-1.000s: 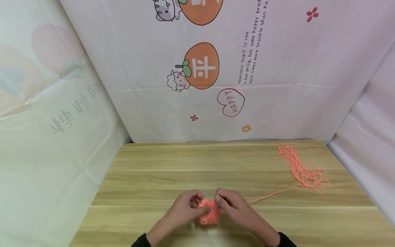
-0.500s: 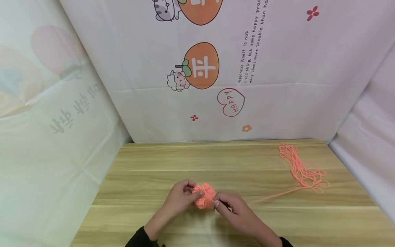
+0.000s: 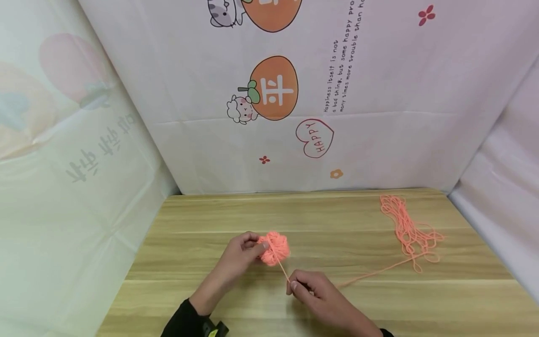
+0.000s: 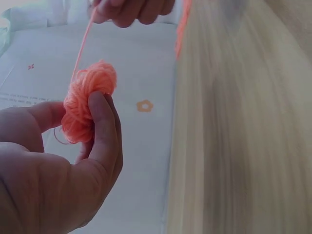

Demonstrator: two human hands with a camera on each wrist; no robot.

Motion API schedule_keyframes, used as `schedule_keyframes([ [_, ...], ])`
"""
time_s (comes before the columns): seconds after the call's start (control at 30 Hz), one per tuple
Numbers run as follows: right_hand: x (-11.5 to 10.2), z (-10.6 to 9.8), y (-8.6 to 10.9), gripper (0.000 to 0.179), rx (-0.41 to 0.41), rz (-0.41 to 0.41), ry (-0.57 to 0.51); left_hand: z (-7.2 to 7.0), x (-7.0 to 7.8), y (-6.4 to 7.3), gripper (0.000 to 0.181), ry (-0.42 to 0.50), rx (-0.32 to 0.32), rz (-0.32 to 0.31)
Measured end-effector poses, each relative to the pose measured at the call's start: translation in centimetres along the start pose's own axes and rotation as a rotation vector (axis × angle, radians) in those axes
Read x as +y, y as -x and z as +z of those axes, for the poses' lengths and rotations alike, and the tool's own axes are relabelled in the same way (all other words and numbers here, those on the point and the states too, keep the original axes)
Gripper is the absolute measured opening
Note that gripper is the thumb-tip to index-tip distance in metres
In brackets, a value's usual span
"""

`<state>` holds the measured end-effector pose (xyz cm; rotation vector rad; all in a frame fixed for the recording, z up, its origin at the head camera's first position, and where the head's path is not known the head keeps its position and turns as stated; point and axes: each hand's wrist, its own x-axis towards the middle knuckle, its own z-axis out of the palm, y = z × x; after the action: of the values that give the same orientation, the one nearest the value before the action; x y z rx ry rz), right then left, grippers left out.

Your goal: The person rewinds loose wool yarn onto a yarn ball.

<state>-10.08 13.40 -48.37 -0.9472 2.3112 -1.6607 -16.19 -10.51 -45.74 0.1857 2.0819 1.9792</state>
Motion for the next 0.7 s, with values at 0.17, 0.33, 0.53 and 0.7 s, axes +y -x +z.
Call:
schedule_keyframes([
  [0.17, 0.4, 0.3, -0.2, 0.024, -0.025, -0.018, 0.002, 0.2, 0.6, -0.1, 0.041, 0.075, -0.062, 0.01],
  [0.33, 0.8, 0.5, -0.4, 0.027, -0.054, 0.017, -0.019, 0.4, 0.9, -0.1, 0.04, 0.119, -0.124, 0.013],
  [0.53, 1.5, 0.3, -0.9, 0.03, -0.055, 0.055, 0.007, 0.7, 1.3, 0.5, 0.036, 0.188, -0.233, 0.035],
  [0.7, 2.0, -0.3, -1.7, 0.026, -0.057, 0.042, -0.002, 1.5, 1.5, 1.3, 0.033, 0.181, -0.332, 0.017],
])
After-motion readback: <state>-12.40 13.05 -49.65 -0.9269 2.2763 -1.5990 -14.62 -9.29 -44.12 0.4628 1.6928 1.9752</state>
